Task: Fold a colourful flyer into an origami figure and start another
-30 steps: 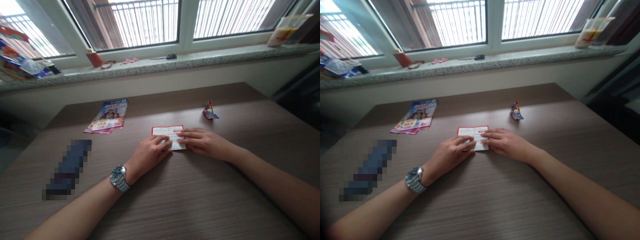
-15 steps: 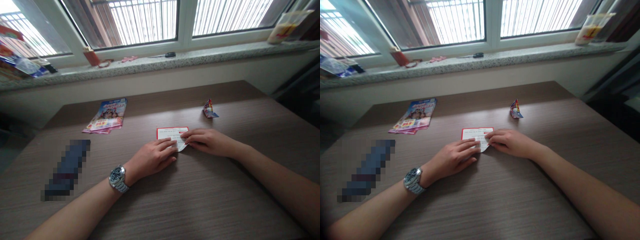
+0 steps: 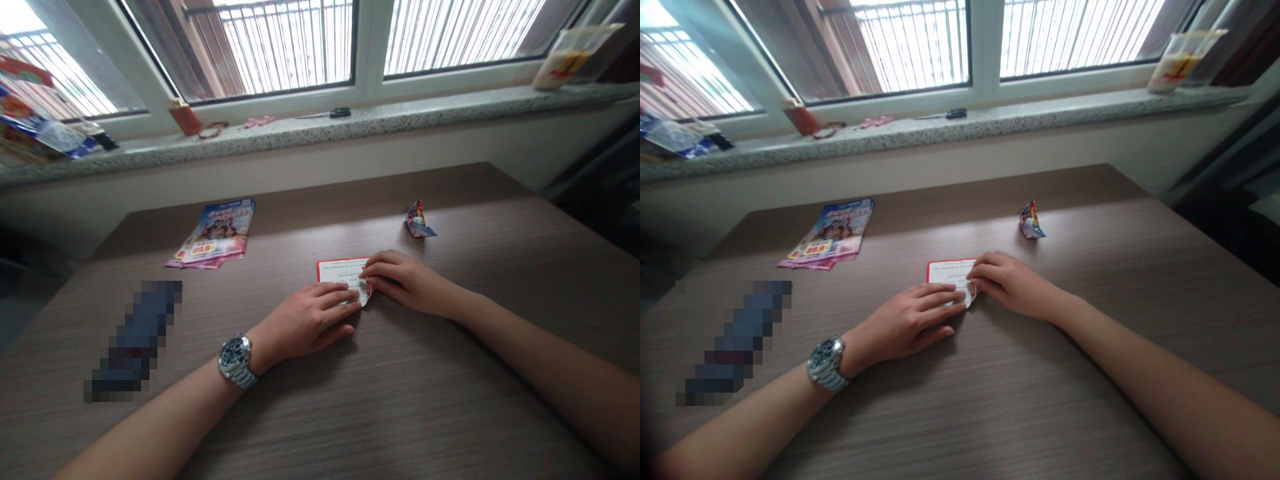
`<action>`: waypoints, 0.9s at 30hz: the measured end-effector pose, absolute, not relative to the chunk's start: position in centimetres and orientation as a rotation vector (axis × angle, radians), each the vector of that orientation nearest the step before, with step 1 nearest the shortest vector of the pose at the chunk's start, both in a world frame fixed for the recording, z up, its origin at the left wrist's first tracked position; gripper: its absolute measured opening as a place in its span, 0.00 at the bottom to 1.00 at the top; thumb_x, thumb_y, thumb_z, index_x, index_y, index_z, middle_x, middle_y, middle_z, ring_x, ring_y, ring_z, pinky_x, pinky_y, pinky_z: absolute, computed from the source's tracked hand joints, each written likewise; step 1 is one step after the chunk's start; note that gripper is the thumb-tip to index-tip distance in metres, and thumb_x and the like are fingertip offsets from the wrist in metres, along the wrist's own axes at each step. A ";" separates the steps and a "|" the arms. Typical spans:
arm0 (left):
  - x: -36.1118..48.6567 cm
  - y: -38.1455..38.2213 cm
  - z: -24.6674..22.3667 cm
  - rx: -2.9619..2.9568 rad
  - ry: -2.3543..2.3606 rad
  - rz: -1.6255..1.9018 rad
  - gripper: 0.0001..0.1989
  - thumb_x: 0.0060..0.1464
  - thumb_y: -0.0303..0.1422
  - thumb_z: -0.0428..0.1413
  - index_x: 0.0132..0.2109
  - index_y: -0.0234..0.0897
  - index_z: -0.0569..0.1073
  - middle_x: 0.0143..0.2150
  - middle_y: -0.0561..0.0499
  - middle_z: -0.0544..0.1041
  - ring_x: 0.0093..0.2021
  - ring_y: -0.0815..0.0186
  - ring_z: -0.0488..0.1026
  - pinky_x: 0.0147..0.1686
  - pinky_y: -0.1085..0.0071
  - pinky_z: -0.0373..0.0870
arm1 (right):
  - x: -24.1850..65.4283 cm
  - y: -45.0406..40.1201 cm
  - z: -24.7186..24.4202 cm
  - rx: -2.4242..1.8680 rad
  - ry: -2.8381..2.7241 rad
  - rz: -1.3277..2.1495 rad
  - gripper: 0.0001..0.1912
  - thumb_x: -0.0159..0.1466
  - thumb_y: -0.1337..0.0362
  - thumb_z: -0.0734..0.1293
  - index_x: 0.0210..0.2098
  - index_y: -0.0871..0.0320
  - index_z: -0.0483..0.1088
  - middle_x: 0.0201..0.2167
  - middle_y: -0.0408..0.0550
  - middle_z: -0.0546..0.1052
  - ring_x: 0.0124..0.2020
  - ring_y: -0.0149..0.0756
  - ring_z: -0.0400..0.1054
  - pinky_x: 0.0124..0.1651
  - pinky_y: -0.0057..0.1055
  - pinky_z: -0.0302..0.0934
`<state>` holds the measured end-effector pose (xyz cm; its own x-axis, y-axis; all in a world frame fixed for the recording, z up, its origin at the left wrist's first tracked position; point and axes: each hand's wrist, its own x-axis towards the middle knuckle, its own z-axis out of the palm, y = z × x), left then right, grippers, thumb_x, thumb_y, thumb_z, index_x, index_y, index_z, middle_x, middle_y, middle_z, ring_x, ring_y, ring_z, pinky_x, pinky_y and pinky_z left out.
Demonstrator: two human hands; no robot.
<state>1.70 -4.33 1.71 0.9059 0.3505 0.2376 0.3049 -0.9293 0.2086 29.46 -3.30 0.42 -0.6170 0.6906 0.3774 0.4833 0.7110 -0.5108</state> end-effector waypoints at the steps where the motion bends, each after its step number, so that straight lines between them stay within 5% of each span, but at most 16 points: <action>1: 1.7 -4.3 1.8 2.892 0.503 0.409 0.19 0.71 0.38 0.51 0.64 0.37 0.70 0.64 0.44 0.74 0.64 0.56 0.70 0.64 0.55 0.71 | 29.2 -3.2 0.2 -0.907 -2.328 0.477 0.11 0.73 0.63 0.63 0.50 0.55 0.75 0.45 0.55 0.78 0.48 0.44 0.72 0.51 0.43 0.68; 15: 1.8 -4.6 1.9 2.963 0.557 0.451 0.20 0.71 0.38 0.51 0.66 0.41 0.68 0.68 0.43 0.68 0.63 0.54 0.72 0.59 0.57 0.75 | 27.3 -2.7 -0.1 -1.160 -2.112 0.579 0.03 0.68 0.64 0.69 0.41 0.57 0.74 0.40 0.49 0.73 0.38 0.36 0.71 0.42 0.34 0.66; 27: 2.1 -4.6 1.7 2.973 0.567 0.396 0.21 0.71 0.40 0.50 0.65 0.39 0.69 0.67 0.45 0.70 0.63 0.54 0.71 0.61 0.55 0.73 | 27.4 -2.4 -0.3 -1.081 -2.176 0.458 0.05 0.69 0.63 0.67 0.41 0.56 0.75 0.39 0.51 0.74 0.41 0.40 0.71 0.45 0.39 0.68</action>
